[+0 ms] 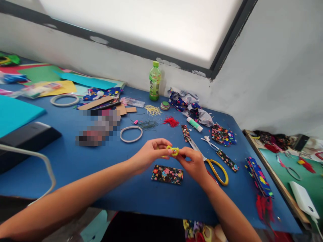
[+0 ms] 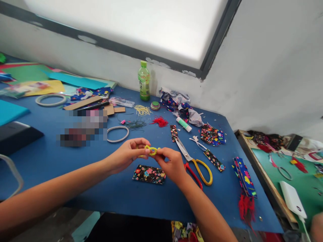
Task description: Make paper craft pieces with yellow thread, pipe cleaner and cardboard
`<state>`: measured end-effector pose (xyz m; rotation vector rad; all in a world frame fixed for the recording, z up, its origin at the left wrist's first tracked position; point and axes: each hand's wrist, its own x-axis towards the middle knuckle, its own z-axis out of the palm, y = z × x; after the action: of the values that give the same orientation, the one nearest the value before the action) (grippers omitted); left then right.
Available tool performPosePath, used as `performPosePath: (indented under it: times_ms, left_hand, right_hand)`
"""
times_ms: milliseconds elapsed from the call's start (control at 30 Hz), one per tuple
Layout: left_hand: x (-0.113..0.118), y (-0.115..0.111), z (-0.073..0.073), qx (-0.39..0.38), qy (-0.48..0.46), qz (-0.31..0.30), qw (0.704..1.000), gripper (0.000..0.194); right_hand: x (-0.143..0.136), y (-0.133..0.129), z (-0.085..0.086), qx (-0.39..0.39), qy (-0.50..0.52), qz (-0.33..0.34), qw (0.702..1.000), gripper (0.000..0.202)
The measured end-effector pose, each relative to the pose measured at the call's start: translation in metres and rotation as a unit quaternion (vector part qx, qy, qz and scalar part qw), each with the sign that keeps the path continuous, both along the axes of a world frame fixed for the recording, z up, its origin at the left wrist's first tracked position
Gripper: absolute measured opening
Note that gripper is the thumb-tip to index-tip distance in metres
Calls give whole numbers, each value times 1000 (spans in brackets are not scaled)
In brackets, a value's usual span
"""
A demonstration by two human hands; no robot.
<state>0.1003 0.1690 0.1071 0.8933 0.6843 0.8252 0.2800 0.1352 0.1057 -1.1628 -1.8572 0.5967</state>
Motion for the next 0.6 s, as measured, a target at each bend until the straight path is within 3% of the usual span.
performPosePath:
  times_ms: [133,267,600]
  left_hand:
    - [-1,1,2,35,23,2,999,32]
    - [-2,-1,3,61,36,8,997,31]
    - [2,-1,-2,81,34,32,996,28]
  right_hand:
    - [-5,-4,1,-133,109,21,985,16]
    - [-8,-4,2,-246,246,38,937,22]
    - [-17,0,-9,-267,404,-19,875,31]
